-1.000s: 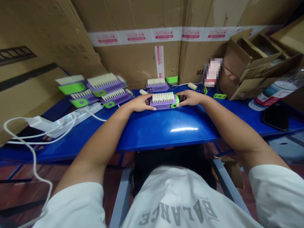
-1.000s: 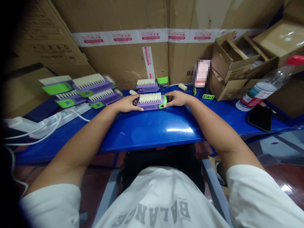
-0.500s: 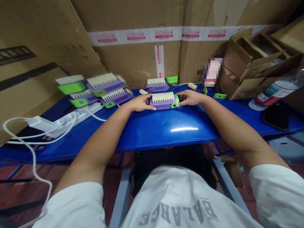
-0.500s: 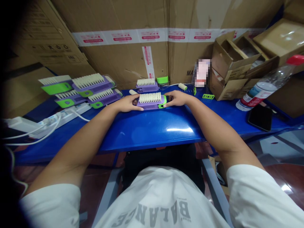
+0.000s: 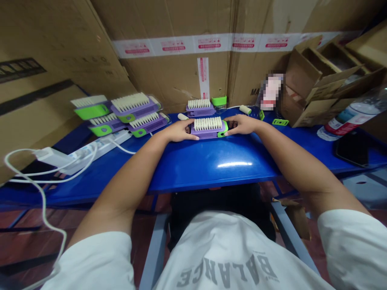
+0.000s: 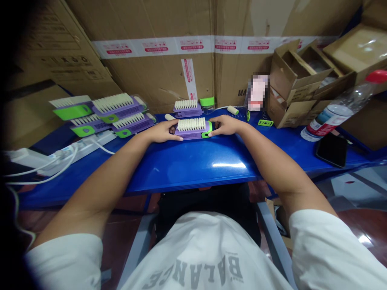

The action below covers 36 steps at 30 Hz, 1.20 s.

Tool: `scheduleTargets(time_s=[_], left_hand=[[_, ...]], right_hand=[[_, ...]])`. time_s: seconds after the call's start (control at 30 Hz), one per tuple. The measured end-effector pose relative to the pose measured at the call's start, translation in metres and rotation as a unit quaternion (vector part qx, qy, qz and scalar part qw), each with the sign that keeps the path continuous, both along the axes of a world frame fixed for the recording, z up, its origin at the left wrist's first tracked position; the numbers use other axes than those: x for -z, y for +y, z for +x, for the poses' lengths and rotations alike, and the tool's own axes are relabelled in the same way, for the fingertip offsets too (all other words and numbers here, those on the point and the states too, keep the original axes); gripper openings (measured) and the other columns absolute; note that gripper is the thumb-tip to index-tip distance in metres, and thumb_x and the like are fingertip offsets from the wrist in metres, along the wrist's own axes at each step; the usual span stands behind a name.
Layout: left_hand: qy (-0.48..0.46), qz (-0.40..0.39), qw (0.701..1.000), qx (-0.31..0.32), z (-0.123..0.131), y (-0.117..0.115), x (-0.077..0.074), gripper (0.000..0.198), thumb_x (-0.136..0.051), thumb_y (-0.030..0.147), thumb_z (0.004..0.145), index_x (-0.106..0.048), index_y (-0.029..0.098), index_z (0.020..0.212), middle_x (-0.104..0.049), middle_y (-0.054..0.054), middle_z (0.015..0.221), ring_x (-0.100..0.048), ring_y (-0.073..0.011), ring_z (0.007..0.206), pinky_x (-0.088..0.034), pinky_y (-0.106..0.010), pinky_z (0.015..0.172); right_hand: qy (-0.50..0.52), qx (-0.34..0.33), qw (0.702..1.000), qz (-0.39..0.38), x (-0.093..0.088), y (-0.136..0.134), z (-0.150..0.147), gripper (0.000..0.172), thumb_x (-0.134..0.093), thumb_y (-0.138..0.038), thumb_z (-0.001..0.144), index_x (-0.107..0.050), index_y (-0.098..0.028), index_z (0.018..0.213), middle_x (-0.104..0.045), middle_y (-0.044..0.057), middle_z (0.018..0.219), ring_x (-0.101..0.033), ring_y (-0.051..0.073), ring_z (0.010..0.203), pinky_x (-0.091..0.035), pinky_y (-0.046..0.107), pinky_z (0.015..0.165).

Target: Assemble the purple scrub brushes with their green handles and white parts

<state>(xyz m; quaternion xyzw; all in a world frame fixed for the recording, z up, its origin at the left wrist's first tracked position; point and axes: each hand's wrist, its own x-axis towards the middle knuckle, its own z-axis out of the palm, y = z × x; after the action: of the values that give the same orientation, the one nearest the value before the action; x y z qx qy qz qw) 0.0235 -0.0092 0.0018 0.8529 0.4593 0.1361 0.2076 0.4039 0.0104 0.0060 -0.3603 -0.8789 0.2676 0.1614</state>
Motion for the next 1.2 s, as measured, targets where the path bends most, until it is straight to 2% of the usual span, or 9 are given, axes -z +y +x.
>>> scheduleTargets(time_s=[0.13, 0.3, 0.43, 0.7, 0.83, 1.2], left_hand=[[0.001, -0.003, 1.0, 0.002, 0.0006, 0.0003, 0.0007, 0.107, -0.093, 0.07, 0.082, -0.061, 0.018, 0.171, -0.079, -0.017, 0.156, -0.078, -0.0396, 0.132, -0.059, -0.046, 0.115], [0.002, -0.002, 1.0, -0.003, 0.0009, -0.001, -0.0007, 0.105, -0.094, 0.07, 0.082, -0.063, 0.021, 0.17, -0.082, -0.016, 0.149, -0.08, -0.039, 0.126, -0.06, -0.045, 0.11], [0.0, -0.001, 1.0, -0.004, 0.0006, -0.0009, -0.0009, 0.107, -0.094, 0.073, 0.081, -0.064, 0.021, 0.17, -0.082, -0.016, 0.148, -0.08, -0.0385, 0.125, -0.06, -0.044, 0.11], [-0.008, 0.001, 1.0, -0.002, -0.0003, 0.0015, 0.0014, 0.104, -0.095, 0.07, 0.08, -0.066, 0.022, 0.168, -0.083, -0.015, 0.148, -0.08, -0.0383, 0.125, -0.061, -0.045, 0.11], [-0.008, -0.002, 1.0, -0.001, 0.0003, 0.0004, 0.0004, 0.108, -0.095, 0.071, 0.08, -0.063, 0.02, 0.17, -0.08, -0.017, 0.154, -0.079, -0.0392, 0.132, -0.059, -0.046, 0.115], [-0.001, 0.003, 1.0, 0.004, -0.0001, 0.0007, 0.0006, 0.102, -0.093, 0.072, 0.082, -0.065, 0.023, 0.167, -0.08, -0.014, 0.153, -0.079, -0.038, 0.13, -0.059, -0.044, 0.112]], right_hand=[[-0.014, 0.015, 1.0, -0.008, -0.0006, -0.0007, -0.0007, 0.097, -0.097, -0.077, 0.081, -0.08, -0.014, 0.152, -0.074, 0.003, 0.094, -0.059, 0.021, 0.083, -0.044, 0.035, 0.082], [-0.002, 0.001, 1.0, -0.001, 0.0012, 0.0011, 0.0001, 0.095, -0.097, -0.078, 0.081, -0.081, -0.016, 0.152, -0.073, 0.003, 0.091, -0.058, 0.02, 0.082, -0.044, 0.035, 0.081], [-0.009, 0.016, 1.0, -0.007, 0.0014, 0.0008, -0.0003, 0.097, -0.098, -0.077, 0.081, -0.08, -0.016, 0.154, -0.073, 0.002, 0.091, -0.059, 0.02, 0.08, -0.044, 0.034, 0.08], [-0.001, 0.005, 1.0, 0.002, 0.0006, -0.0006, -0.0011, 0.087, -0.098, -0.072, 0.083, -0.081, -0.017, 0.149, -0.072, 0.0, 0.088, -0.058, 0.018, 0.078, -0.043, 0.033, 0.078], [-0.01, 0.015, 1.0, -0.003, -0.0001, -0.0009, -0.0016, 0.092, -0.098, -0.073, 0.082, -0.08, -0.015, 0.151, -0.074, 0.002, 0.091, -0.06, 0.019, 0.079, -0.044, 0.034, 0.079], [-0.019, 0.012, 1.0, -0.001, 0.001, -0.0001, -0.0001, 0.101, -0.095, -0.078, 0.083, -0.077, -0.012, 0.157, -0.076, 0.005, 0.095, -0.061, 0.021, 0.083, -0.045, 0.035, 0.083]])
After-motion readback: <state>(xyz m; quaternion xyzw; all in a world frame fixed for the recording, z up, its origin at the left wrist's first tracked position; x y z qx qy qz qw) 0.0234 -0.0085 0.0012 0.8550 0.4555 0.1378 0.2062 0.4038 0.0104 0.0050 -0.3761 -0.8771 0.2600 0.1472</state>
